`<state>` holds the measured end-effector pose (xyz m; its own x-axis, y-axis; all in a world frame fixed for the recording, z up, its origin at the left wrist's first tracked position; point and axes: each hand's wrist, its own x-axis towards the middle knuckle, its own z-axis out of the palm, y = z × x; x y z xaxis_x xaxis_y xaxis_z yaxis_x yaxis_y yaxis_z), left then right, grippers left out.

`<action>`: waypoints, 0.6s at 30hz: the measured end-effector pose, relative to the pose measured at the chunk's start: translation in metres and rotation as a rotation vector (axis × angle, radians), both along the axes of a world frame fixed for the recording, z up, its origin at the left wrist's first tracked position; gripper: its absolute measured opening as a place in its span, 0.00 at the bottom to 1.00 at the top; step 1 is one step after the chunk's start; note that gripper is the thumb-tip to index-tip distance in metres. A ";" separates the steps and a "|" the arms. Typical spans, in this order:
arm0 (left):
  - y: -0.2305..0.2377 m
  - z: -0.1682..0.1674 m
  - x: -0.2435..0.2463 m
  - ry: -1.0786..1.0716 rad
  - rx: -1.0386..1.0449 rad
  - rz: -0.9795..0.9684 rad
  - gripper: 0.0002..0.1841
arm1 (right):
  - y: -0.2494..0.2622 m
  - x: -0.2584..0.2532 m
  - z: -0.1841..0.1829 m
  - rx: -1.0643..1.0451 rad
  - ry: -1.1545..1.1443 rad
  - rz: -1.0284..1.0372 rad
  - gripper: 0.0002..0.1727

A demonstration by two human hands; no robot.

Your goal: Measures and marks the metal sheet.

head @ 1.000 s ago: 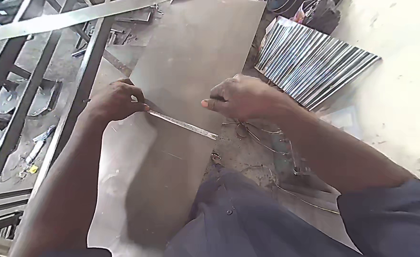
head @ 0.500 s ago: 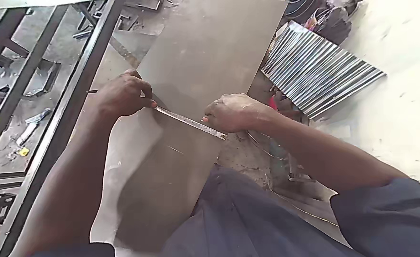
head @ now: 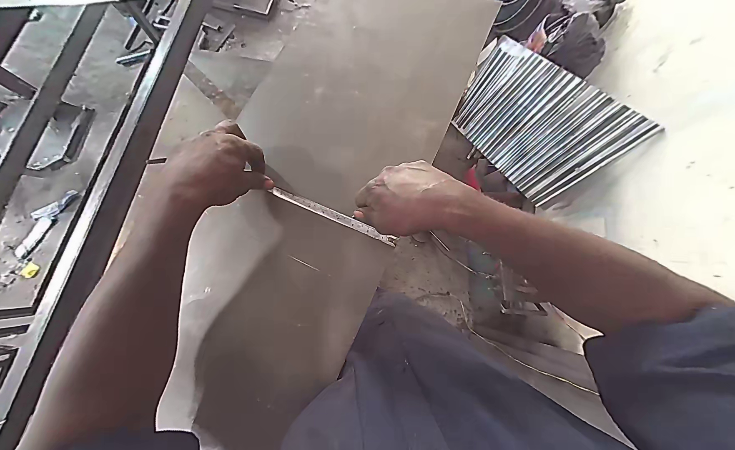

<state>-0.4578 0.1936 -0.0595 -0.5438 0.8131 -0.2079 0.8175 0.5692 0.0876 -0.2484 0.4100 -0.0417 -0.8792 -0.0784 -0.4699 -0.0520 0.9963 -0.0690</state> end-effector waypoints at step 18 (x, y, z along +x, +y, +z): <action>-0.004 -0.003 -0.004 -0.011 0.018 -0.030 0.12 | -0.002 0.005 0.001 0.014 0.013 -0.099 0.24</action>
